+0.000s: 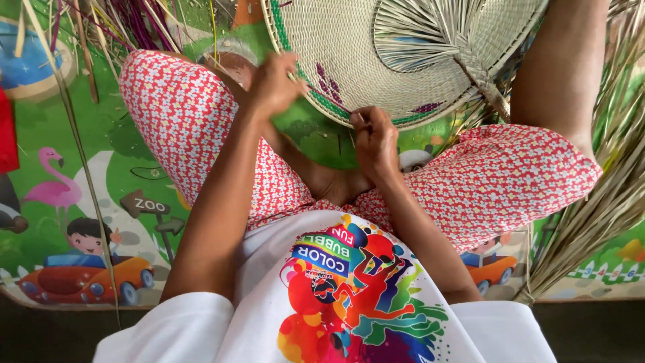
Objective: The person weaves a decorative thread into a hand fan by pressing a stick into the fan to create a pattern, then pulling the thread through the fan with both hands. The fan is held steady with one hand while the thread is pulled through.
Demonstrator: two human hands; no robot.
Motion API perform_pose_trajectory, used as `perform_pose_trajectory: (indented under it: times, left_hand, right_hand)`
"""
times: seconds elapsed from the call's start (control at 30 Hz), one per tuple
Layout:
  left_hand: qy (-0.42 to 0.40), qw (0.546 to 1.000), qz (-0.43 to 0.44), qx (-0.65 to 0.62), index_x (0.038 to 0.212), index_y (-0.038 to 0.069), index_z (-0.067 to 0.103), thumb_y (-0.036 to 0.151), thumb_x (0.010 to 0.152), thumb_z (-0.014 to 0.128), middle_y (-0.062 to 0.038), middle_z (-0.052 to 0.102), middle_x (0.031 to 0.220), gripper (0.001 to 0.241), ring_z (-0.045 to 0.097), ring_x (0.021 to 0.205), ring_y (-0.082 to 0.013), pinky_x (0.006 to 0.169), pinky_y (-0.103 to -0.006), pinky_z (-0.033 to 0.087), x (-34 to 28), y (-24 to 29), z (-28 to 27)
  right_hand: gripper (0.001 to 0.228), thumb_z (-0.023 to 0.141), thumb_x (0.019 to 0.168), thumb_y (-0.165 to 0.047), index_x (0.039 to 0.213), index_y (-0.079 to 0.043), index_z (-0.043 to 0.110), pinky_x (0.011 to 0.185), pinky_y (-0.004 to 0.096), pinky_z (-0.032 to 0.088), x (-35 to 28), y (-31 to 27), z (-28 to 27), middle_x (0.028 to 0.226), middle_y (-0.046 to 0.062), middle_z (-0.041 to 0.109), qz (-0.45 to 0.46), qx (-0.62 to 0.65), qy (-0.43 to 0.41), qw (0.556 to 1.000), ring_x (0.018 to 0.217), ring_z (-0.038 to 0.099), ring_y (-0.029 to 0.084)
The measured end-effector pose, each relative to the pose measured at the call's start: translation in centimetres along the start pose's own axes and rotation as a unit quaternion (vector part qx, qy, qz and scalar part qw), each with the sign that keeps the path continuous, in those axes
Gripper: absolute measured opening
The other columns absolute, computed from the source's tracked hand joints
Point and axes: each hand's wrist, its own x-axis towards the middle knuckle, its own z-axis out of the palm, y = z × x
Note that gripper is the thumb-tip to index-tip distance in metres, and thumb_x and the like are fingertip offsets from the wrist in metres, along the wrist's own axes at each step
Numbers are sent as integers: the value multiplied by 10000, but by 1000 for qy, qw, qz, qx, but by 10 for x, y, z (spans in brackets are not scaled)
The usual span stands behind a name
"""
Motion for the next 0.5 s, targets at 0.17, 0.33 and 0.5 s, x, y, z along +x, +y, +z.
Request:
perform_pose_trajectory:
  times: [0.17, 0.33, 0.5]
  left_hand:
    - [-83, 948, 234, -200, 1091, 14, 775, 219, 1019, 725, -253, 745, 976, 223, 739, 926, -404, 803, -473, 576, -88, 27, 11]
    - [113, 934, 329, -81, 950, 81, 790, 145, 1022, 757, -54, 688, 712, 102, 686, 649, -231, 662, -332, 557, -102, -8, -35]
    - [261, 940, 216, 39, 1053, 78, 833, 20, 1147, 801, -85, 712, 741, 115, 694, 713, -257, 745, -350, 562, -108, -72, -173]
  right_hand:
    - [68, 699, 971, -112, 1028, -77, 696, 723, 502, 521, -19, -12, 30, 814, 173, 626, -27, 85, 29, 996, 771, 654, 428]
    - [18, 749, 937, -106, 925, -111, 736, 708, 411, 518, -20, 1, 26, 743, 127, 632, -10, 106, 16, 994, 696, 651, 329]
    - [84, 779, 920, -79, 855, -130, 765, 677, 366, 494, 12, 38, -34, 661, 107, 654, 39, 62, 48, 996, 614, 576, 242]
